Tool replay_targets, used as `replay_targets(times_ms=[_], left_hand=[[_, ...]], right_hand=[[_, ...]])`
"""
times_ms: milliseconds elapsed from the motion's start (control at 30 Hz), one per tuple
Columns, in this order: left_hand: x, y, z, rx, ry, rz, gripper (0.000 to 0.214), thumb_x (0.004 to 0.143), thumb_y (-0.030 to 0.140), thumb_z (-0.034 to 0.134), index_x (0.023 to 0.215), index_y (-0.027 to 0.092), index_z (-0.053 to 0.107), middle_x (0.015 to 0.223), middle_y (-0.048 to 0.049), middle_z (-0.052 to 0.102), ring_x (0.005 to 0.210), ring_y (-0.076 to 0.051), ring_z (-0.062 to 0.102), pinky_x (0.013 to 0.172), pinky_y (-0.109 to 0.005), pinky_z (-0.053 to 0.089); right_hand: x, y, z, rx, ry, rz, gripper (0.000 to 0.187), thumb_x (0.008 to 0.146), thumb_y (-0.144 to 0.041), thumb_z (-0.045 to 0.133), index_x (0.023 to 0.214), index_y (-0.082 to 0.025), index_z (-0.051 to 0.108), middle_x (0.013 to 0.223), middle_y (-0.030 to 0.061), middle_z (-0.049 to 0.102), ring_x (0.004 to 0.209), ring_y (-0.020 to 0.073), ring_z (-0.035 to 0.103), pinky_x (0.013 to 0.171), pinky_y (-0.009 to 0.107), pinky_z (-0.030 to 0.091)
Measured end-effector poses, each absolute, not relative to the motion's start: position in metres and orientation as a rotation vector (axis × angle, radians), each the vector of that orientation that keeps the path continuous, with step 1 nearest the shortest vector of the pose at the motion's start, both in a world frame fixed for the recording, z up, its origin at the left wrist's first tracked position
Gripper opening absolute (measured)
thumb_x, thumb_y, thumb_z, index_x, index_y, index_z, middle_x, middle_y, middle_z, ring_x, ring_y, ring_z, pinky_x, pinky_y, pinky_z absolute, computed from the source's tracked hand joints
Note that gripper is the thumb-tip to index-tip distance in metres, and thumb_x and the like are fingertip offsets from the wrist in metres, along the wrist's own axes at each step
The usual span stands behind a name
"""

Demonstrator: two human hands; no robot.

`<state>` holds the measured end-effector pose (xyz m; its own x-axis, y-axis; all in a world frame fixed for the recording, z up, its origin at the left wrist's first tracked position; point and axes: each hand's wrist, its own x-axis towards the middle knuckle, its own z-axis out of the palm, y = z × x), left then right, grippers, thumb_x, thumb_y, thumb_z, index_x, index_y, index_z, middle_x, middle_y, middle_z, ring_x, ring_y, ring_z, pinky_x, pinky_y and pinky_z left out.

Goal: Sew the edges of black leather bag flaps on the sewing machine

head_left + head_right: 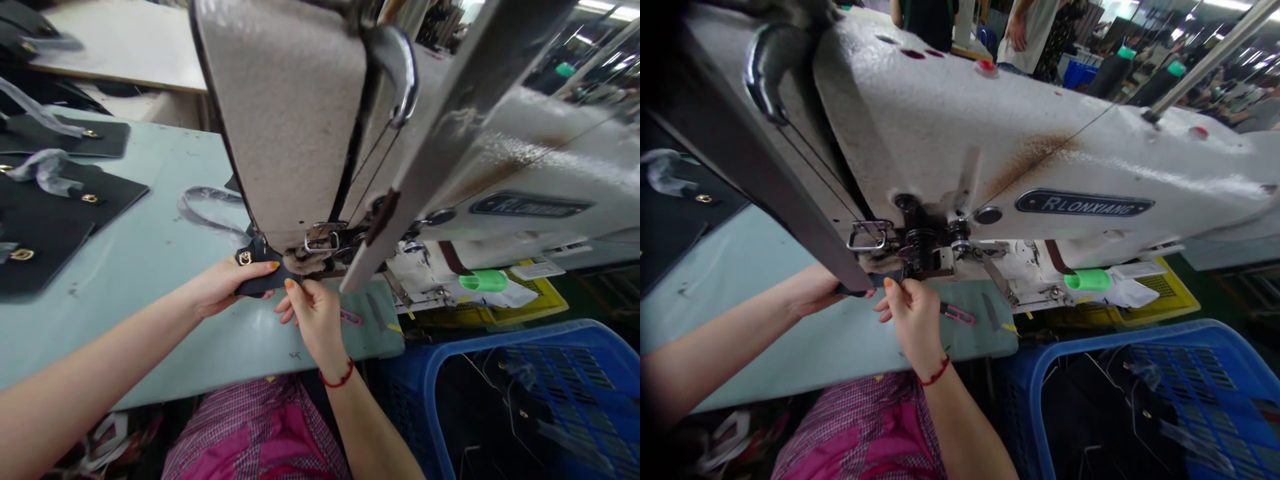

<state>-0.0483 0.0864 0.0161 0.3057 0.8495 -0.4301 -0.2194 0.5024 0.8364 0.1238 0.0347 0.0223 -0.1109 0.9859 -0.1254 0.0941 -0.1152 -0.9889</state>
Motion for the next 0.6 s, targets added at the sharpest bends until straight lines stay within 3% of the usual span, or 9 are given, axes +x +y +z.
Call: replay_targets(times_ms=[200, 600], left_hand=[[-0.049, 0.089, 0.013, 0.741, 1.045, 0.816, 0.025, 0.063, 0.024, 0.080, 0.083, 0.012, 0.074, 0.081, -0.0135, 0.072, 0.059, -0.017, 0.062, 0.051, -0.026, 0.053], [-0.050, 0.094, 0.013, 0.664, 1.096, 0.849, 0.034, 0.064, 0.025, 0.083, 0.091, 0.008, 0.073, 0.084, -0.0130, 0.074, 0.060, -0.017, 0.065, 0.053, -0.025, 0.056]], right_hand=[[0.121, 0.035, 0.021, -1.322, -1.278, 1.337, 0.047, 0.096, -0.046, 0.049, 0.062, -0.016, 0.064, 0.058, 0.0028, 0.067, 0.045, 0.0078, 0.057, 0.046, 0.018, 0.039], [0.102, 0.037, 0.016, -1.326, -1.098, 1.335, 0.049, 0.096, -0.048, 0.045, 0.065, -0.015, 0.064, 0.065, 0.0044, 0.070, 0.047, 0.0093, 0.063, 0.042, 0.016, 0.039]])
